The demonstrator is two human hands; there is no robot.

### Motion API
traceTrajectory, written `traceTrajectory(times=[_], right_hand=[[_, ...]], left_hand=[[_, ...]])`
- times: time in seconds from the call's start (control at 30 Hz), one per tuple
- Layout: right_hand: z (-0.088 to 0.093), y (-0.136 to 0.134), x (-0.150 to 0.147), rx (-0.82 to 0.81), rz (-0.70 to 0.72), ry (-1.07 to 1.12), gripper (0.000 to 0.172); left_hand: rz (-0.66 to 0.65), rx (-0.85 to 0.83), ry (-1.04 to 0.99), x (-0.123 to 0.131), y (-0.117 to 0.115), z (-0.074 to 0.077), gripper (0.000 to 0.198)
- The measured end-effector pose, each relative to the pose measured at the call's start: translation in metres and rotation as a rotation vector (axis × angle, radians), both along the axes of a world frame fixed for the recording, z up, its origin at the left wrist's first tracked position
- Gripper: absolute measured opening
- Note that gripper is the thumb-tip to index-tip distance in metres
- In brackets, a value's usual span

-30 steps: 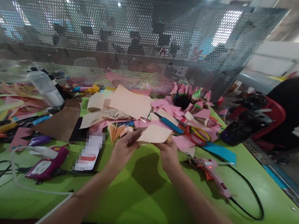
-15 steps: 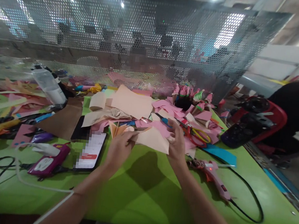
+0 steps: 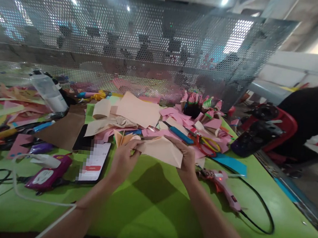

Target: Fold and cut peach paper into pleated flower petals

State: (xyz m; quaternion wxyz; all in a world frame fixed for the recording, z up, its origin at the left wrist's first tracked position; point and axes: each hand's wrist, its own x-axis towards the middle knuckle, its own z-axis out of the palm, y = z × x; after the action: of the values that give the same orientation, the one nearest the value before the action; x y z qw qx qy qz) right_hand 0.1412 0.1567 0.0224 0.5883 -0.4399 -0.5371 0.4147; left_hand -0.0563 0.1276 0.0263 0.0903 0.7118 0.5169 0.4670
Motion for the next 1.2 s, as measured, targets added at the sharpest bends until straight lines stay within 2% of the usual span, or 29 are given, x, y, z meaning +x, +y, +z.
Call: traceTrajectory(times=[0.1,0.2,0.3,0.47,0.6,0.67,0.77,0.83,0.93,1.03,1.2], right_hand=[[0.000,0.002,-0.001,-0.091,0.064,0.091,0.034],[0.000,0.007,0.006,-0.076,0.089,-0.018,0.038],[0.001,0.014,0.018,-0.041,0.129,-0.113,0.046],[0.010,0.015,0.028,0.042,0.161,-0.029,0.028],[0.013,0.006,0.020,-0.102,0.331,-0.157,0.036],[0.011,0.004,0.014,-0.162,0.365,-0.179,0.040],[0.008,0.002,0.008,-0.205,0.343,-0.144,0.041],[0.006,0.001,0.006,-0.210,0.324,-0.123,0.042],[0.005,0.000,0.004,-0.207,0.294,-0.098,0.044],[0.006,0.000,0.003,-0.210,0.277,-0.064,0.043],[0.005,0.000,0.003,-0.221,0.267,-0.040,0.043]], left_hand=[[0.005,0.009,-0.036,0.000,0.002,-0.003,0.037],[0.013,0.076,0.004,-0.005,0.004,-0.004,0.038],[0.024,0.219,0.098,-0.013,0.008,-0.003,0.037],[-0.025,0.349,0.307,-0.017,0.011,0.000,0.037],[-0.132,0.373,0.366,-0.014,0.010,0.000,0.032],[-0.159,0.343,0.342,-0.012,0.009,0.001,0.034],[-0.192,0.219,0.203,-0.011,0.007,0.002,0.039],[-0.191,0.081,0.021,-0.010,0.007,0.002,0.039],[-0.180,-0.103,-0.310,-0.007,0.010,0.003,0.030],[-0.228,-0.203,-0.560,-0.004,0.013,0.002,0.017],[-0.299,-0.284,-0.694,-0.003,0.015,0.002,0.013]])
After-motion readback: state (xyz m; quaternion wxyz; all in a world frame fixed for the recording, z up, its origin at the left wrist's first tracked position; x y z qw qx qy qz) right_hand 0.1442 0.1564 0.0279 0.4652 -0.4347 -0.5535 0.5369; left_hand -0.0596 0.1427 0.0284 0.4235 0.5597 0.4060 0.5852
